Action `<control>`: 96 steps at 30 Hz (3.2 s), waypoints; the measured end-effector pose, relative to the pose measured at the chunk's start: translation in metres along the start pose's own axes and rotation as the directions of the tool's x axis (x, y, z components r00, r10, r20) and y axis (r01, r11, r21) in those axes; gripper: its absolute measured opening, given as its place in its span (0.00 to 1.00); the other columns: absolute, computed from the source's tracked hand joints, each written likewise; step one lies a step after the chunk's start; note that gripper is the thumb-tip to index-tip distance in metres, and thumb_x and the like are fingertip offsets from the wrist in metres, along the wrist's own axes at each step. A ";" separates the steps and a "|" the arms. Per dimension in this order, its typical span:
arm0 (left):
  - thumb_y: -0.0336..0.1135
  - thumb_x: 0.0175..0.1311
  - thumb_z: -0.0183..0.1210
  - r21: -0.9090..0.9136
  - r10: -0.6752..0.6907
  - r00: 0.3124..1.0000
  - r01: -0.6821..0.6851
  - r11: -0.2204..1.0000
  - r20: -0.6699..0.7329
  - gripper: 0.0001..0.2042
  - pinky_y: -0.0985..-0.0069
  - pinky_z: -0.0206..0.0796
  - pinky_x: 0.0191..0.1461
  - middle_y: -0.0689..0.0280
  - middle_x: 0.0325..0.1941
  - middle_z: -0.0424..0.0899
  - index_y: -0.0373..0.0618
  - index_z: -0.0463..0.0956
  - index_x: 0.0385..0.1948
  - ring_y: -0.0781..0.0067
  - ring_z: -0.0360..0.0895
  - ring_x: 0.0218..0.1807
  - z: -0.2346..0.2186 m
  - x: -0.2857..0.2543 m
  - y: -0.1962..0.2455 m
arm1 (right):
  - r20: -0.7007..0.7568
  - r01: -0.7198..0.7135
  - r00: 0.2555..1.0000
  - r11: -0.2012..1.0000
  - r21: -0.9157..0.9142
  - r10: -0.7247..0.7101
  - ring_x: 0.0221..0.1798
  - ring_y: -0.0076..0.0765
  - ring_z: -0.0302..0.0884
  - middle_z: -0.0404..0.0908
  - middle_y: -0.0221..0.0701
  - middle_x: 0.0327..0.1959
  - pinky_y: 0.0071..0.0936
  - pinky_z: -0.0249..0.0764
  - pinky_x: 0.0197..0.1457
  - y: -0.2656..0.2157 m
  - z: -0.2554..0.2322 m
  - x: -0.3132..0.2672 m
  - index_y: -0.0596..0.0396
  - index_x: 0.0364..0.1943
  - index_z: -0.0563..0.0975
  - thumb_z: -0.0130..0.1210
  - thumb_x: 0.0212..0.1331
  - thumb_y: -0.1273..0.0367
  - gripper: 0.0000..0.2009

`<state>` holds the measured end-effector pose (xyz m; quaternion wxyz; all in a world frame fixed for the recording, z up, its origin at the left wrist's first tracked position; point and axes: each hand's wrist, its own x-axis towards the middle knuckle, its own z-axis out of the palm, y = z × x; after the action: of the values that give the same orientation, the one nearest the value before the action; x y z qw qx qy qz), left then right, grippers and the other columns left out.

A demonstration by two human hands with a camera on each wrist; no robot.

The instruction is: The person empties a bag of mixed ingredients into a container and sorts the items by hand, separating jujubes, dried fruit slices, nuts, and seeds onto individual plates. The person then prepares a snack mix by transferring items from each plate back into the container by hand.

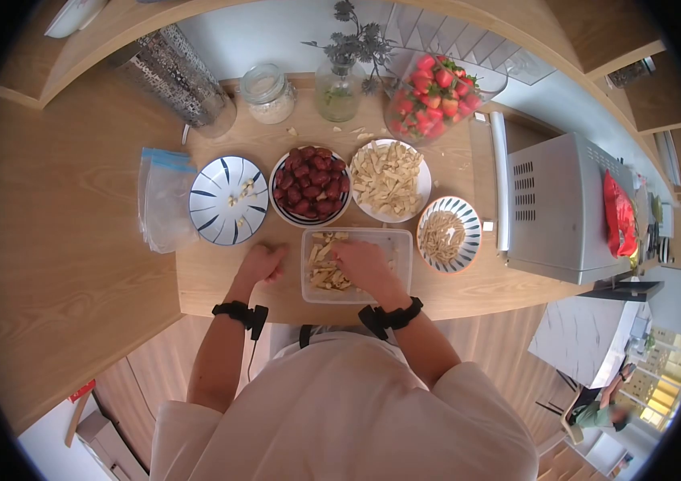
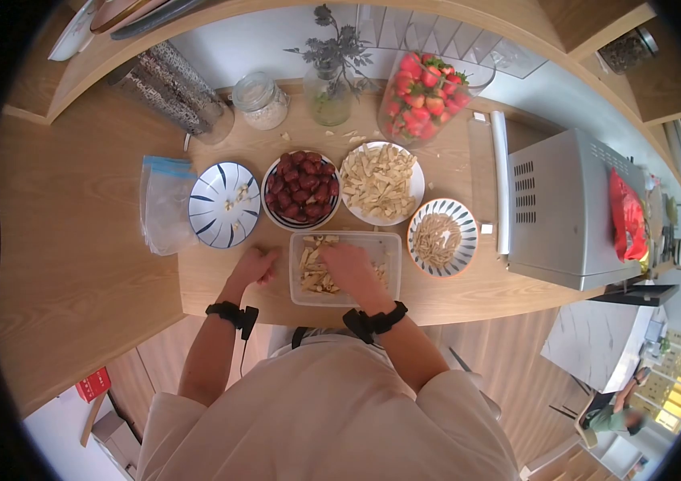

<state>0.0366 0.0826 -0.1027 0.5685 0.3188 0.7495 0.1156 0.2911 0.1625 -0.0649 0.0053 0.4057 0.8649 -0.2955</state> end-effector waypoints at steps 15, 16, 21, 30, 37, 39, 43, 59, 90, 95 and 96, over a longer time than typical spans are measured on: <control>0.60 0.65 0.51 -0.006 0.030 0.999 -0.030 1.000 -0.027 0.33 0.70 0.69 0.21 0.60 0.11 0.77 0.36 0.77 0.11 0.67 0.75 0.13 0.002 0.001 -0.001 | 0.054 0.076 0.996 0.988 -0.136 -0.069 0.39 0.50 0.82 0.82 0.38 0.32 0.45 0.76 0.39 -0.004 0.010 0.020 0.46 0.52 0.74 0.52 0.56 0.72 0.17; 0.60 0.65 0.51 -0.023 0.016 0.999 -0.017 1.000 -0.033 0.33 0.70 0.69 0.21 0.60 0.11 0.77 0.36 0.77 0.11 0.67 0.75 0.13 0.002 0.000 0.001 | 0.069 0.093 0.994 0.987 -0.133 -0.084 0.39 0.50 0.82 0.82 0.38 0.32 0.45 0.76 0.38 -0.002 0.011 0.022 0.46 0.49 0.75 0.52 0.56 0.71 0.15; 0.60 0.65 0.52 0.013 0.028 0.999 -0.028 1.000 -0.028 0.32 0.72 0.70 0.21 0.59 0.13 0.78 0.35 0.77 0.12 0.68 0.76 0.14 0.001 -0.002 0.004 | 0.046 0.111 0.993 0.981 -0.159 -0.105 0.39 0.49 0.82 0.82 0.37 0.33 0.45 0.76 0.38 0.005 0.020 0.023 0.47 0.40 0.77 0.54 0.55 0.68 0.09; 0.61 0.66 0.51 0.038 0.034 0.999 -0.033 0.999 -0.024 0.33 0.73 0.67 0.18 0.61 0.11 0.77 0.36 0.77 0.13 0.71 0.74 0.12 0.003 0.001 0.000 | 0.036 0.121 0.992 0.992 -0.031 -0.120 0.40 0.46 0.83 0.84 0.36 0.33 0.46 0.77 0.39 0.013 0.005 -0.006 0.48 0.35 0.81 0.56 0.55 0.65 0.07; 0.64 0.63 0.53 0.080 0.008 1.000 -0.006 0.997 -0.025 0.34 0.73 0.68 0.19 0.60 0.11 0.77 0.36 0.78 0.12 0.70 0.75 0.13 0.002 0.002 0.000 | 0.004 0.139 0.989 0.955 0.261 -0.145 0.39 0.51 0.80 0.82 0.38 0.31 0.47 0.74 0.41 0.022 -0.026 -0.018 0.49 0.33 0.80 0.58 0.55 0.62 0.08; 0.64 0.63 0.52 0.084 -0.019 0.999 0.023 0.996 -0.048 0.35 0.73 0.67 0.18 0.60 0.11 0.77 0.36 0.77 0.12 0.69 0.74 0.13 0.003 0.004 -0.001 | 0.017 0.144 0.988 0.950 0.278 -0.155 0.38 0.51 0.80 0.82 0.38 0.31 0.46 0.73 0.40 0.028 -0.034 -0.020 0.50 0.33 0.79 0.58 0.56 0.62 0.08; 0.65 0.63 0.51 0.098 -0.091 0.992 0.100 0.990 -0.088 0.36 0.72 0.65 0.18 0.60 0.10 0.76 0.35 0.77 0.11 0.69 0.73 0.12 0.004 0.005 0.002 | 0.004 0.194 0.977 0.894 0.405 -0.214 0.34 0.52 0.78 0.80 0.40 0.27 0.44 0.70 0.35 0.031 -0.058 -0.025 0.53 0.35 0.78 0.56 0.61 0.63 0.08; 0.65 0.62 0.52 0.075 -0.110 0.987 0.119 0.990 -0.116 0.36 0.72 0.63 0.16 0.58 0.09 0.74 0.35 0.75 0.09 0.69 0.70 0.10 0.004 0.000 0.009 | -0.209 0.180 0.977 0.690 0.701 -0.042 0.27 0.55 0.73 0.72 0.45 0.21 0.41 0.67 0.30 0.018 -0.118 -0.040 0.59 0.36 0.71 0.49 0.68 0.66 0.09; 0.67 0.59 0.55 0.039 -0.169 0.978 0.175 0.984 -0.125 0.36 0.73 0.65 0.18 0.60 0.09 0.75 0.36 0.75 0.09 0.69 0.74 0.12 0.002 -0.011 0.021 | -0.346 -0.188 0.900 0.953 0.239 0.264 0.38 0.60 0.80 0.82 0.46 0.30 0.52 0.76 0.41 0.097 -0.106 0.051 0.49 0.41 0.76 0.53 0.64 0.66 0.06; 0.67 0.59 0.55 0.042 -0.151 0.981 0.157 0.987 -0.121 0.36 0.73 0.66 0.17 0.59 0.09 0.75 0.36 0.75 0.09 0.68 0.74 0.12 0.002 -0.009 0.019 | -0.389 -0.075 0.902 0.955 0.287 0.188 0.37 0.55 0.80 0.82 0.43 0.32 0.45 0.75 0.40 0.098 -0.110 0.048 0.53 0.47 0.76 0.55 0.62 0.71 0.10; 0.67 0.59 0.55 0.046 -0.157 0.980 0.164 0.985 -0.123 0.36 0.73 0.65 0.17 0.59 0.09 0.75 0.36 0.75 0.09 0.68 0.74 0.11 0.002 -0.008 0.019 | -0.389 -0.075 0.902 0.955 0.287 0.188 0.37 0.55 0.80 0.82 0.43 0.32 0.45 0.75 0.40 0.097 -0.111 0.047 0.53 0.47 0.76 0.55 0.62 0.71 0.10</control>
<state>0.0460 0.0917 -0.0864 0.5214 0.2656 0.8082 0.0669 0.3535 0.3010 -0.0340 -0.2113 0.5137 0.7694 -0.3152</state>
